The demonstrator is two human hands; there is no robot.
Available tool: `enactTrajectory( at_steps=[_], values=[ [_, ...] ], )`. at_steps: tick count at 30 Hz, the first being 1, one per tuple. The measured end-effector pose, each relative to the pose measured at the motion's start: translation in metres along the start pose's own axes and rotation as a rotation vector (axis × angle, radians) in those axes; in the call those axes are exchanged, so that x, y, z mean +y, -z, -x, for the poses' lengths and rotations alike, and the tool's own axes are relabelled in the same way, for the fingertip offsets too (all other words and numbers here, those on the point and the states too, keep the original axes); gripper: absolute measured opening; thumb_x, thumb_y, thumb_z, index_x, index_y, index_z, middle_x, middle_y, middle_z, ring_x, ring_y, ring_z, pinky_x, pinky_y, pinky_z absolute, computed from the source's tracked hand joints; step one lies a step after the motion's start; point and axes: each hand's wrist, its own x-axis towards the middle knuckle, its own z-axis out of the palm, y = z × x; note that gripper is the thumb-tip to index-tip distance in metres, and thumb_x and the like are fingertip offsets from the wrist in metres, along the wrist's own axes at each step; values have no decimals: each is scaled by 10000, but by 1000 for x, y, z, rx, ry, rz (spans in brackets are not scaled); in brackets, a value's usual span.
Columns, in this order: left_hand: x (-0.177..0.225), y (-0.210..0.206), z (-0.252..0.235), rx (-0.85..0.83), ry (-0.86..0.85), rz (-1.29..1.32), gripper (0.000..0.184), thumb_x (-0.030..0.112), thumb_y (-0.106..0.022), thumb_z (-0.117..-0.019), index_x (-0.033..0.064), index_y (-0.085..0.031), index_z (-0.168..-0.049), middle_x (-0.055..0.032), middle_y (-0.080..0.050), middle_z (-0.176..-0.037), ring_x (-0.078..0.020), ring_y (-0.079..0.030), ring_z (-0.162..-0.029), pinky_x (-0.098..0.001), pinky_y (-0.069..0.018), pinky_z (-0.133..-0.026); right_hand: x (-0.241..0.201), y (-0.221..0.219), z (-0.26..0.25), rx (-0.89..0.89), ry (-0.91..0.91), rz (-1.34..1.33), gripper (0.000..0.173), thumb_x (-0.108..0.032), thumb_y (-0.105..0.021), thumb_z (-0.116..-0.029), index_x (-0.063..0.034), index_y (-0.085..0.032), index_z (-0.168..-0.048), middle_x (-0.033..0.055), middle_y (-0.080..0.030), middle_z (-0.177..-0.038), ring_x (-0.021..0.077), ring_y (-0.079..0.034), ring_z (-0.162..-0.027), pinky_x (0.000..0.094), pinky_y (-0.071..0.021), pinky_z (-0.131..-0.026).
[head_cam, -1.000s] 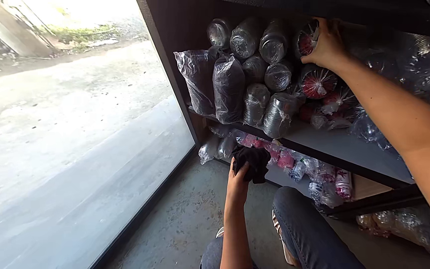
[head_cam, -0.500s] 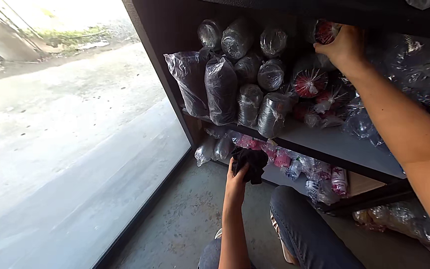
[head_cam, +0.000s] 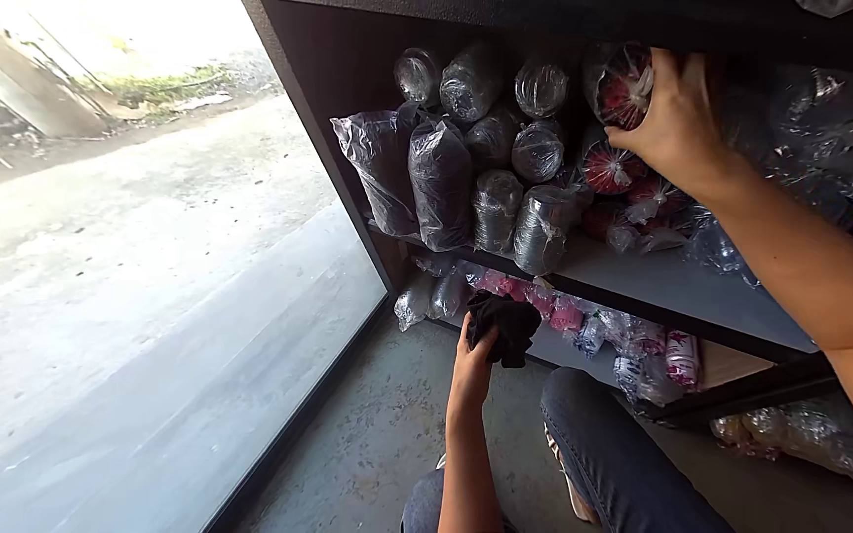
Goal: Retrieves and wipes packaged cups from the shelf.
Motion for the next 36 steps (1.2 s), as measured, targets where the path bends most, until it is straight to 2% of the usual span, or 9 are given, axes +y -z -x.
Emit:
enactTrajectory(
  at_steps=[5,10,13,17,21,26,29,32,36],
  values=[
    [7,-19,1,-33,-30,26,631,274,-627,-927,26,-347,-1435,-4,-667,-1145,-60,-676,-1013,-289,-586,-898,-4,16,30,10,123,27,969,-165,-886,-712,-78,-406,-1550,402,-397,-1465,623,-402,-1321,713,-373,-1033],
    [64,-93,-24,-176,-219,-202,839,461,-679,-885,42,-298,-1504,-14,-620,-1241,-75,-639,-1075,-330,-567,-925,1,-1,53,85,235,32,974,-89,-872,-703,-114,-417,-1564,330,-354,-1558,581,-394,-1356,691,-381,-1003],
    [101,-136,-55,-254,-315,-369,1019,532,-708,-888,212,-93,-1635,-66,-430,-1547,-159,-551,-1295,-425,-537,-1016,-4,-3,58,96,236,75,923,-14,-807,-775,-144,-388,-1586,320,-343,-1574,574,-391,-1368,669,-404,-979],
    [130,-190,-83,-148,-373,-732,1135,602,-744,-821,188,-99,-1659,-256,-151,-1658,-347,-305,-1490,-533,-367,-1150,-5,-10,56,111,232,91,767,65,-589,-910,-129,-338,-1608,284,-347,-1594,511,-426,-1372,592,-422,-963],
    [131,-210,-89,-34,-312,-896,1062,617,-770,-812,189,-246,-1630,-284,-290,-1583,-386,-375,-1428,-563,-375,-1117,12,-1,50,41,292,-29,780,124,-575,-900,-18,-271,-1605,257,-300,-1628,449,-438,-1388,530,-420,-1034],
    [130,-210,-95,-97,-354,-959,1070,538,-816,-799,180,-241,-1627,-241,-361,-1564,-345,-419,-1413,-536,-389,-1122,47,20,42,-126,354,-435,953,39,-759,-799,92,-213,-1578,309,-312,-1599,431,-352,-1472,494,-301,-1211],
    [131,-205,-107,-158,-408,-980,979,456,-811,-836,177,-285,-1613,-192,-428,-1553,-296,-449,-1416,-507,-386,-1147,72,27,35,-182,250,-612,702,22,-583,-910,68,-293,-1548,262,-402,-1560,324,-457,-1428,402,-426,-1156],
    [138,-201,-115,-197,-421,-963,909,447,-775,-877,169,-306,-1604,-151,-473,-1533,-243,-486,-1393,-475,-399,-1149,83,24,22,-115,87,-284,537,-75,-549,-976,106,-414,-1463,343,-523,-1410,462,-490,-1359,564,-377,-1129],
    [147,-202,-121,-167,-333,-920,875,402,-753,-885,180,-296,-1598,-149,-530,-1470,-238,-565,-1305,-480,-469,-1079,85,4,-10,-379,-49,145,678,-126,-712,-916,43,-412,-1500,391,-485,-1399,591,-437,-1319,728,-305,-1062]
  ],
)
